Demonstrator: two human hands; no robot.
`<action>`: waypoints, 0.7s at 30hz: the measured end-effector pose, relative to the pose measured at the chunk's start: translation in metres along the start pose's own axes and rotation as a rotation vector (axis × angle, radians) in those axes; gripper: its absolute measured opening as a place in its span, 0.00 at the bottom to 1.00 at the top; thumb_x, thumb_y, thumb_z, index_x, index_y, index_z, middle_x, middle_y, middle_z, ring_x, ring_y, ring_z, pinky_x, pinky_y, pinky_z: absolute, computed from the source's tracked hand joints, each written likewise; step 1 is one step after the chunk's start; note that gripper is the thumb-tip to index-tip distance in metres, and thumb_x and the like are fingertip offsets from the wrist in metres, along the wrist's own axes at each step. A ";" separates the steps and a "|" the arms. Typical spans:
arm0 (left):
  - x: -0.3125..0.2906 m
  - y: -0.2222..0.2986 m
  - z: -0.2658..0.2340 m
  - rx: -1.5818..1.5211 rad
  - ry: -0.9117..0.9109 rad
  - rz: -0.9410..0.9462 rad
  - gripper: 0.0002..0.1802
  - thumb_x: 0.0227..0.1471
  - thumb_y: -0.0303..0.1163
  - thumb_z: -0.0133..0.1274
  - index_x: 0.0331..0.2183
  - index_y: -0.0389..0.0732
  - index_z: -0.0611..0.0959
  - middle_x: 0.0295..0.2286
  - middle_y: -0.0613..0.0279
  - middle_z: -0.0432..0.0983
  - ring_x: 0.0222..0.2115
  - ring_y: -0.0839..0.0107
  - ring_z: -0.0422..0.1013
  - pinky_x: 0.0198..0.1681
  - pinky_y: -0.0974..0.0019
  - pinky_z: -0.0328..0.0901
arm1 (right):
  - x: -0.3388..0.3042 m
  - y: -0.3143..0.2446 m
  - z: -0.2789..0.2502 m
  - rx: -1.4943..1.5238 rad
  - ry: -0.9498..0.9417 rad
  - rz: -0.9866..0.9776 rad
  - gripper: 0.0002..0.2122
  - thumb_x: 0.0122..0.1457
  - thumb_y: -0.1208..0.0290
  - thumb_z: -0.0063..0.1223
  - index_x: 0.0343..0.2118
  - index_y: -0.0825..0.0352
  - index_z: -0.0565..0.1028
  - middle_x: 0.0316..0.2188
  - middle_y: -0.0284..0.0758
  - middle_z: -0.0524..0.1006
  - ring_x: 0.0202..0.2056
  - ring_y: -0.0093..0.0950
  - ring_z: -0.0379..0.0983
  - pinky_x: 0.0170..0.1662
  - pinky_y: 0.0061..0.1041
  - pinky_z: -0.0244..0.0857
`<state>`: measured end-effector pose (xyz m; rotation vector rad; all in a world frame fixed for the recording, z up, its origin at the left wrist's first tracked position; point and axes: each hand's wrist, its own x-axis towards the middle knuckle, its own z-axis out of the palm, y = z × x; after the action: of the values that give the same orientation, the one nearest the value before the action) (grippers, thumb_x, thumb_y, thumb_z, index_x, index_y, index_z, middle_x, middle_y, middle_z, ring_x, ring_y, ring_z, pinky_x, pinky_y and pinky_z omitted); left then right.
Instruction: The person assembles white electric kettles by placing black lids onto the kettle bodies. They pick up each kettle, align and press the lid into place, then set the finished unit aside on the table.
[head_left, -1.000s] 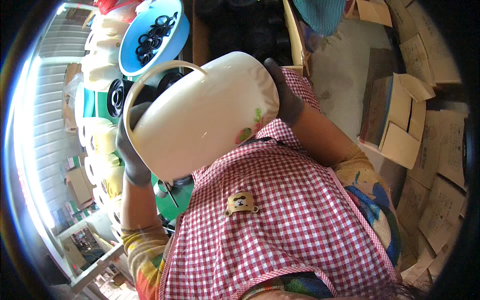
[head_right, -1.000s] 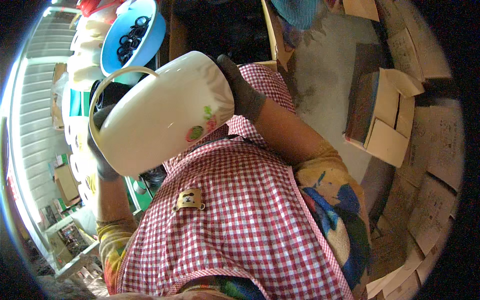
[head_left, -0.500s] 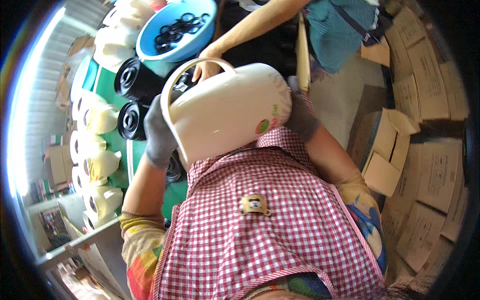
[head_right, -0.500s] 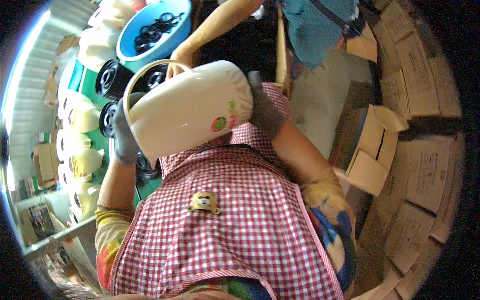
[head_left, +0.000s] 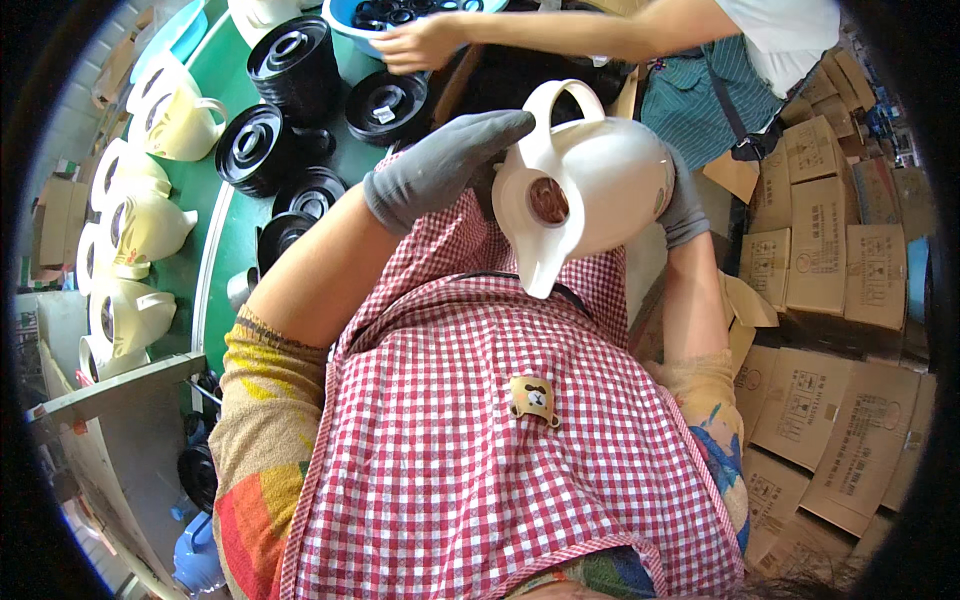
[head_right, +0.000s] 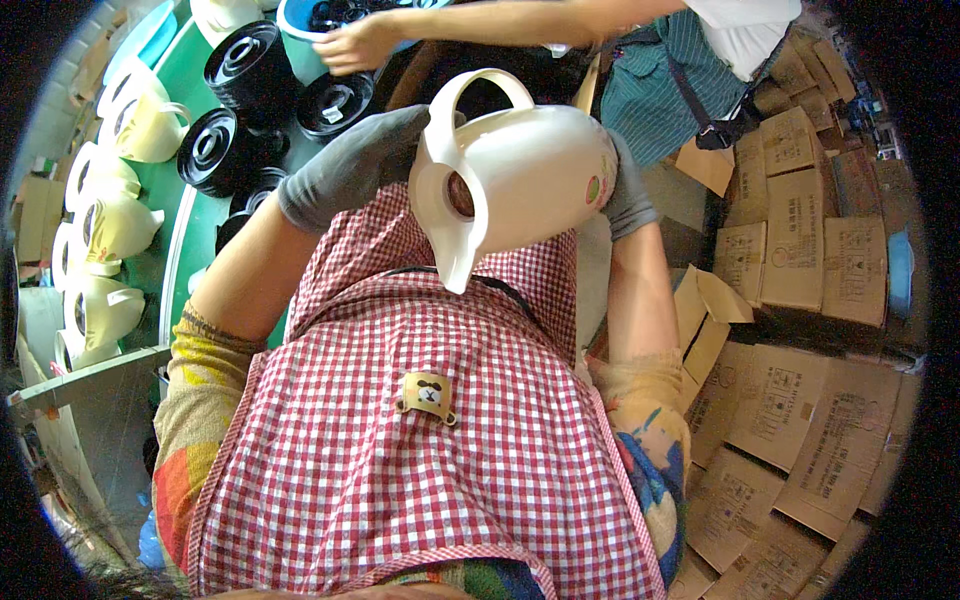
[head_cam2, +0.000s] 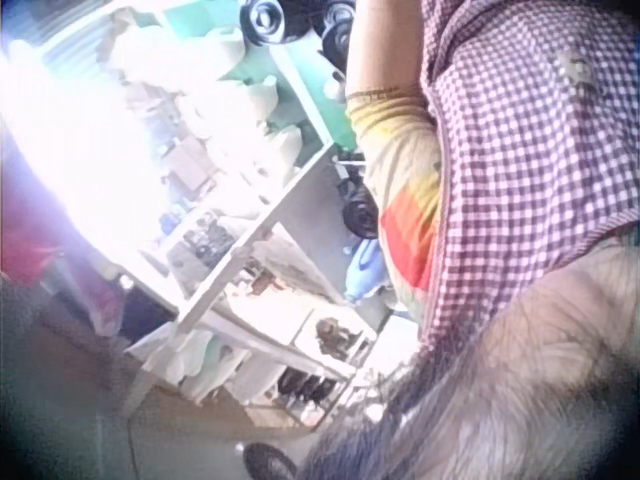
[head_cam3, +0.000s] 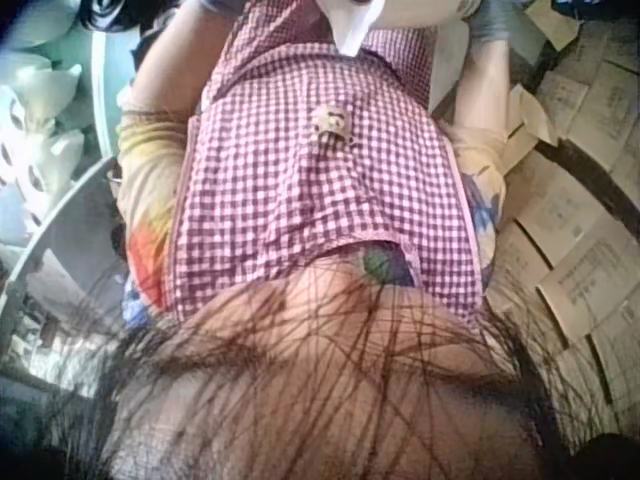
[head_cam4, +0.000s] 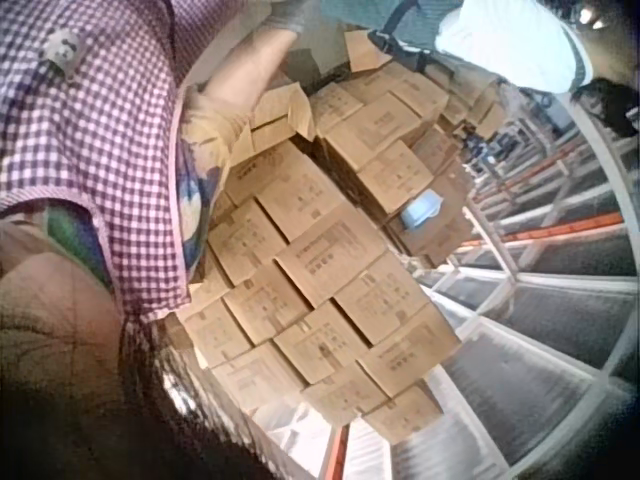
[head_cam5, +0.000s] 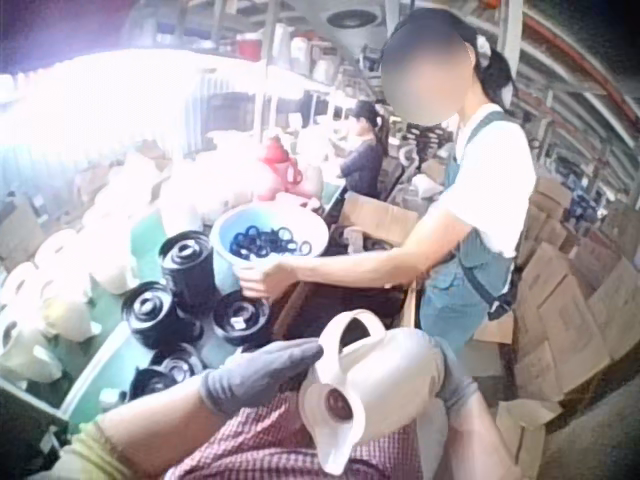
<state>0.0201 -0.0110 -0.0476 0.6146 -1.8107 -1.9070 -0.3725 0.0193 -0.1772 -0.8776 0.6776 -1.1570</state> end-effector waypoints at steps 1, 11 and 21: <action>0.002 -0.001 -0.001 0.029 0.036 -0.033 0.22 0.63 0.28 0.42 0.58 0.32 0.67 0.51 0.55 0.69 0.49 0.67 0.70 0.53 0.63 0.68 | -0.001 -0.003 0.000 0.076 0.048 0.036 0.19 0.69 0.60 0.35 0.56 0.65 0.68 0.54 0.40 0.72 0.53 0.32 0.69 0.57 0.32 0.65; -0.017 -0.072 -0.021 0.288 0.203 -0.170 0.18 0.44 0.25 0.62 0.39 0.35 0.74 0.32 0.64 0.73 0.35 0.75 0.68 0.40 0.69 0.66 | 0.042 -0.052 0.150 -1.112 -0.149 -0.646 0.16 0.54 0.59 0.61 0.38 0.69 0.80 0.40 0.41 0.81 0.45 0.34 0.77 0.51 0.33 0.70; -0.038 -0.079 -0.032 0.349 0.086 -0.435 0.14 0.54 0.35 0.55 0.40 0.37 0.82 0.33 0.56 0.79 0.34 0.68 0.75 0.40 0.65 0.69 | 0.029 0.021 0.134 -1.255 -0.315 -0.423 0.33 0.59 0.41 0.45 0.56 0.67 0.69 0.55 0.49 0.70 0.58 0.46 0.64 0.62 0.42 0.56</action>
<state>0.0682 -0.0103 -0.1270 1.2794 -2.0989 -1.7847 -0.2435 0.0257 -0.1280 -2.2928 0.9736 -0.8298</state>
